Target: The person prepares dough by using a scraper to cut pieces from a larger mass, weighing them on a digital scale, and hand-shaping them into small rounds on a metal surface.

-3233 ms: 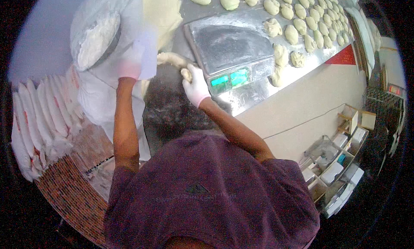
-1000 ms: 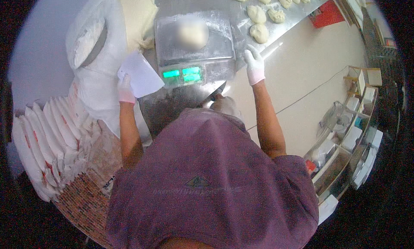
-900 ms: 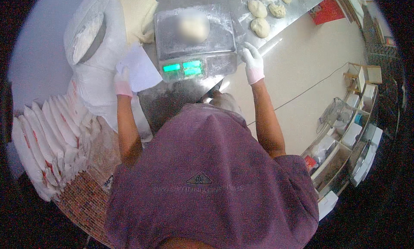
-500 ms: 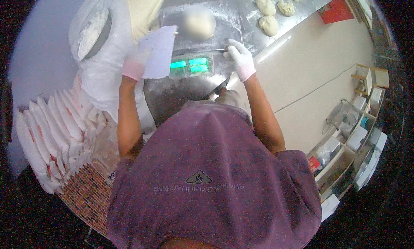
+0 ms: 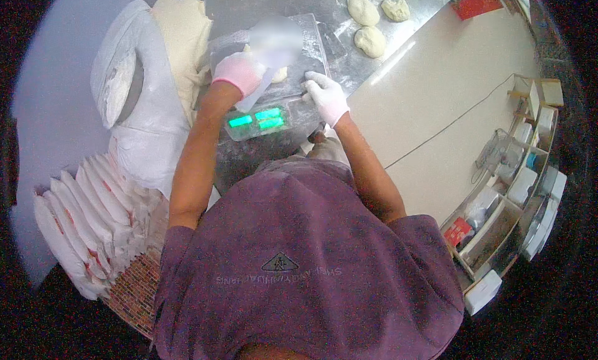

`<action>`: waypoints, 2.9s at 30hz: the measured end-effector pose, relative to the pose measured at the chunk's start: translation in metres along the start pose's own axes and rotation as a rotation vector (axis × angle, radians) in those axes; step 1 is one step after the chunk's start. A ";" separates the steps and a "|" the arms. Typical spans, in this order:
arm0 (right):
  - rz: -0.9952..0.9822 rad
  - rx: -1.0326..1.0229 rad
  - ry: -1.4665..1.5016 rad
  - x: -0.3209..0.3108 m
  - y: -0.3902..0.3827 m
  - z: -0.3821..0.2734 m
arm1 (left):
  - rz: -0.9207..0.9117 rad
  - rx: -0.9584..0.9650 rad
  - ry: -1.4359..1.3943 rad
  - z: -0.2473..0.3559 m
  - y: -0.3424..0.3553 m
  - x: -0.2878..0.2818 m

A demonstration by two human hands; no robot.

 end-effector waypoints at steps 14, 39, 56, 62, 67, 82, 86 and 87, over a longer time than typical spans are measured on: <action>-0.026 -0.220 -0.329 0.052 0.013 -0.033 | 0.475 -0.488 -0.658 -0.061 -0.095 0.089; 0.040 -0.527 -0.416 0.047 0.082 -0.064 | 0.508 -0.803 -1.044 -0.111 -0.174 0.082; -0.018 -0.529 0.331 -0.017 0.146 -0.098 | 0.633 -0.347 -0.277 -0.071 -0.023 0.056; 0.092 -0.550 -0.165 0.009 0.203 -0.164 | 0.847 -0.803 -0.648 -0.137 -0.124 0.033; 0.137 -0.537 -0.310 0.002 0.217 -0.116 | 1.049 -1.152 -1.400 -0.128 -0.179 0.022; -0.573 -0.745 -1.089 0.224 0.127 -0.037 | 0.463 -1.069 -0.965 -0.128 -0.194 0.076; -0.858 -0.848 -1.524 0.233 0.113 -0.019 | 0.518 -1.038 -0.952 -0.141 -0.193 0.102; -0.892 -0.851 -1.671 0.228 0.110 -0.018 | 0.545 -1.026 -0.977 -0.144 -0.193 0.113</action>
Point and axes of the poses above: each hand's wrist, its own y-axis towards the middle knuckle, its own x-axis out of the palm, z = x × y, the point moved 2 cm from there along y, towards the middle knuckle, and after that the axes turned 1 degree about z, right-handed, at the moved point
